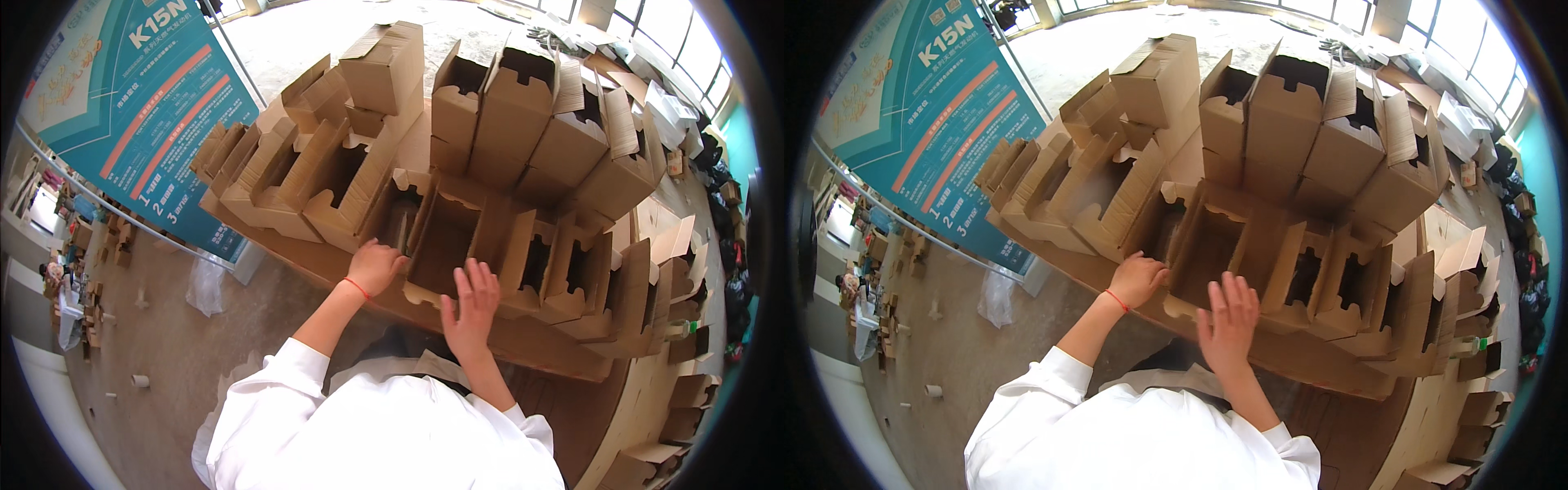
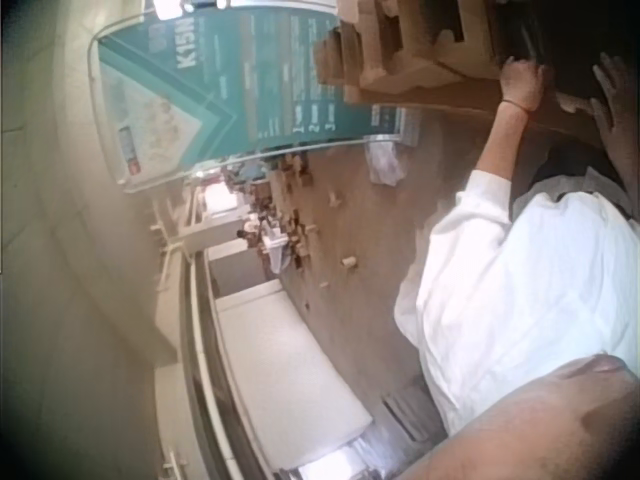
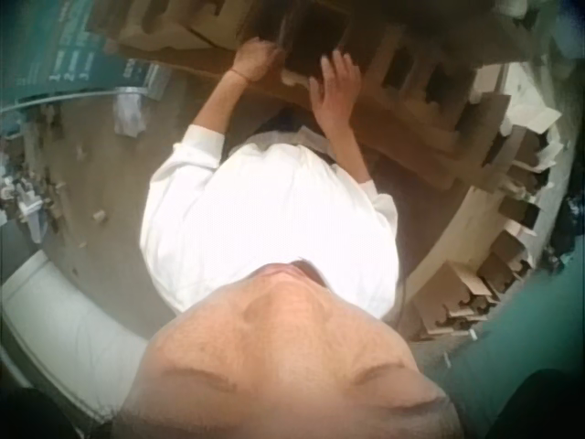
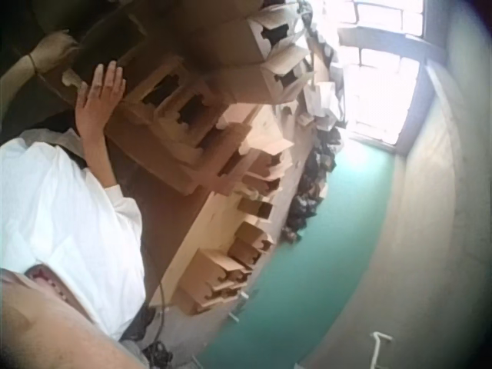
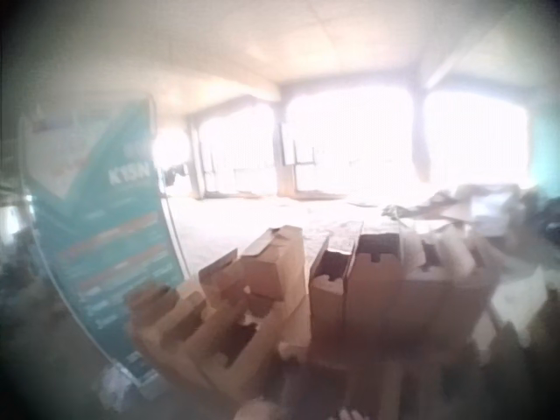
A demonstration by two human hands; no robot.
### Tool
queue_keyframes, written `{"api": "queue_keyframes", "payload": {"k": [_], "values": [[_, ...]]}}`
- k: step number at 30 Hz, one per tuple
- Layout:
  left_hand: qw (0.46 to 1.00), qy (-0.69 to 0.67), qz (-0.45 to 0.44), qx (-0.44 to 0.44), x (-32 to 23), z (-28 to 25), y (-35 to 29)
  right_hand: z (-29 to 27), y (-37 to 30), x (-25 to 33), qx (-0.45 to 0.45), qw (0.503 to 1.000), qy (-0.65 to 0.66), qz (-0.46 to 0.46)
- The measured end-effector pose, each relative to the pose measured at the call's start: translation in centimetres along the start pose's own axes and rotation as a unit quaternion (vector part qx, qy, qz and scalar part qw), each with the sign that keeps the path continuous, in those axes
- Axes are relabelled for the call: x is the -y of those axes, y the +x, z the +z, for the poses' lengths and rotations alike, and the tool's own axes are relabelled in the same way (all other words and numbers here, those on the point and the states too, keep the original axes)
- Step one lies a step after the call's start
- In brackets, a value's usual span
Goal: The person places bottles into cardboard dividers on a table, including walking to a cart to retrieve more bottles.
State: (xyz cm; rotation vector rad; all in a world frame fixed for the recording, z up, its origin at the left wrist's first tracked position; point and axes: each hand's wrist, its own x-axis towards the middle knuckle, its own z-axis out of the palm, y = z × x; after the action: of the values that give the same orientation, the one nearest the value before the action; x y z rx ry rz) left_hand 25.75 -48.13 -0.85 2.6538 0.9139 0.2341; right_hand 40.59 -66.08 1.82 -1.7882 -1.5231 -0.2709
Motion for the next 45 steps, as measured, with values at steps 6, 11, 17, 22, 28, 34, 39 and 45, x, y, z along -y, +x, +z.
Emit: {"api": "queue_keyframes", "payload": {"k": [6,11,17,22,28,34,39,45], "values": [[0.982,-0.071,-0.038,0.173,1.1,-3.1,1.1,4.9,3.5,5.8,0.150,0.984,-0.069,-0.061],[0.979,-0.007,0.012,0.206,2.1,-1.1,5.1,7.3,4.0,6.6,0.218,0.958,-0.185,-0.034],[0.921,0.033,-0.149,0.359,4.0,5.3,10.1,7.8,4.1,6.8,0.245,0.946,-0.207,-0.033],[0.929,-0.032,-0.199,0.311,4.1,7.9,9.5,7.0,4.9,6.8,0.267,0.954,-0.138,-0.008],[0.908,-0.276,-0.228,0.219,7.6,11.2,8.3,7.6,4.1,5.8,0.243,0.958,-0.144,-0.045],[0.764,-0.512,-0.369,0.137,5.7,4.8,9.0,7.8,3.8,4.2,0.186,0.980,-0.069,-0.005],[0.455,-0.790,-0.380,0.155,3.7,-2.6,6.4,6.1,4.2,4.6,0.179,0.984,-0.009,0.018],[0.541,-0.805,-0.162,0.183,3.4,-9.5,2.8,4.1,3.4,4.2,0.155,0.987,0.049,0.015]]}}
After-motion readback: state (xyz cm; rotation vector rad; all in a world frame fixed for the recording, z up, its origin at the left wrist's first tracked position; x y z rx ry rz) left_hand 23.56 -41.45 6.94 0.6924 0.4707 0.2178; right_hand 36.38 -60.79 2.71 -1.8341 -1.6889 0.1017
